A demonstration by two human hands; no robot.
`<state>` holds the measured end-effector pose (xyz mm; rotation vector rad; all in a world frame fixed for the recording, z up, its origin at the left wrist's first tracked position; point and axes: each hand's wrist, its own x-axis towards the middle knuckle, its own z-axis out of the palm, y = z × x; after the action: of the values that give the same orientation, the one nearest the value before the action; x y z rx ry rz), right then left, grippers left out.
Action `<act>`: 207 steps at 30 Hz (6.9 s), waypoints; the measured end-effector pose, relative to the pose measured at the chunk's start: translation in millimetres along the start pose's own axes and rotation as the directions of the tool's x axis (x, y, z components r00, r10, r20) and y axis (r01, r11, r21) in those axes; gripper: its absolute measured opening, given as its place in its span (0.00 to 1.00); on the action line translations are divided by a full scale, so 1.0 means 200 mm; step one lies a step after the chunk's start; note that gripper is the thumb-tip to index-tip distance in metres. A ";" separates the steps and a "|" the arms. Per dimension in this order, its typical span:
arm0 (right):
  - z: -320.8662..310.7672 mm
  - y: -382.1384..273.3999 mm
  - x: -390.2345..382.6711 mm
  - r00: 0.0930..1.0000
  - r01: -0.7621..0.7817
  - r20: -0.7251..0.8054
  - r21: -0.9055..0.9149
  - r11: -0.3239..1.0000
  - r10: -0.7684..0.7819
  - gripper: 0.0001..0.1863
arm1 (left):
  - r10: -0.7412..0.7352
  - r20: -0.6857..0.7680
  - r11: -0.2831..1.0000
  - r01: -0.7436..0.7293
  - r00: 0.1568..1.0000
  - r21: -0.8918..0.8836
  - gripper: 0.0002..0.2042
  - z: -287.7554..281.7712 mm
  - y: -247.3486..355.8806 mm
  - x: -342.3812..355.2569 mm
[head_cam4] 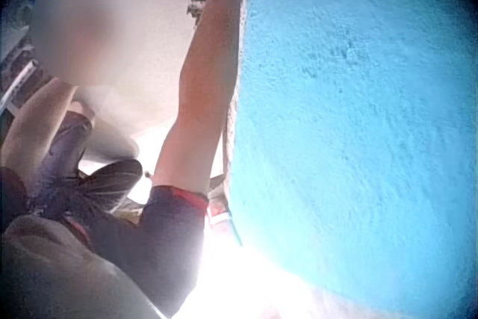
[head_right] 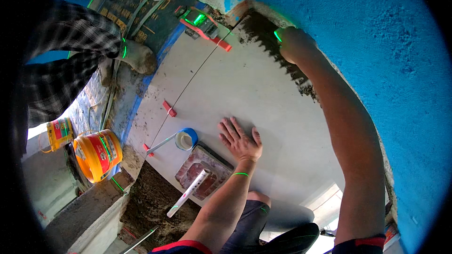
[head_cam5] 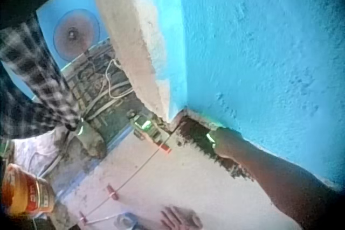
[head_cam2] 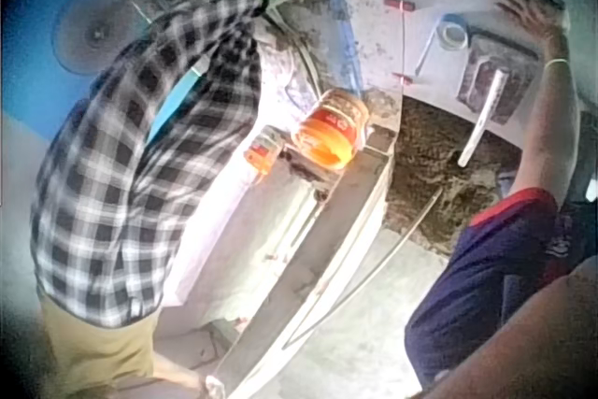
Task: The person measures the distance from a wall to a floor tile, applies mortar to the edge of the tile using a notched trowel, and taps the tile with a rubber mallet.
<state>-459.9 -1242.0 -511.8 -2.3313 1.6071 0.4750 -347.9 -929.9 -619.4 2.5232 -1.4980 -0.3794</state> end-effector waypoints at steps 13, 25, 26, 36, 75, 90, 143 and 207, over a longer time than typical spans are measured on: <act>0.06 0.05 -0.13 0.993 0.012 -0.119 0.048 0.999 -0.006 0.14 | 0.007 0.021 1.000 -0.007 1.000 -0.019 0.41 -0.01 0.02 0.01; 0.09 -0.01 -0.26 0.966 0.038 -0.255 0.283 0.958 0.037 0.15 | 0.021 -0.010 1.000 -0.021 1.000 0.013 0.40 -0.01 0.03 0.00; 0.09 -0.09 -0.23 0.977 0.005 -0.200 0.350 0.937 0.069 0.15 | 0.020 -0.014 1.000 -0.020 1.000 0.024 0.40 -0.01 0.02 0.00; 0.34 -0.12 -0.23 0.998 -0.055 0.042 0.587 0.808 0.037 0.21 | 0.014 -0.003 0.998 -0.014 1.000 0.062 0.40 0.01 0.00 0.00; 0.15 0.06 -0.20 0.981 -0.037 -0.180 0.225 0.974 0.079 0.10 | 0.016 -0.020 0.996 -0.014 1.000 0.083 0.40 0.00 0.01 0.00; 0.15 0.03 -0.02 0.988 -0.112 -0.068 0.291 0.950 0.137 0.09 | 0.034 -0.025 0.997 -0.032 0.999 0.075 0.39 0.01 -0.01 0.00; 0.35 0.56 -0.98 0.967 -0.241 -0.023 0.225 0.944 0.252 0.12 | 0.014 -0.017 0.992 -0.012 1.000 0.127 0.38 0.01 0.01 0.00; 0.59 0.66 -0.99 0.966 -0.253 -0.005 0.210 0.944 0.260 0.20 | 0.055 -0.044 0.984 -0.047 0.997 0.171 0.38 0.03 0.02 -0.01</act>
<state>-662.8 -1073.0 -541.1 -1.9983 1.8883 0.3048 -353.2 -930.2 -623.8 2.5939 -1.6376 -0.1875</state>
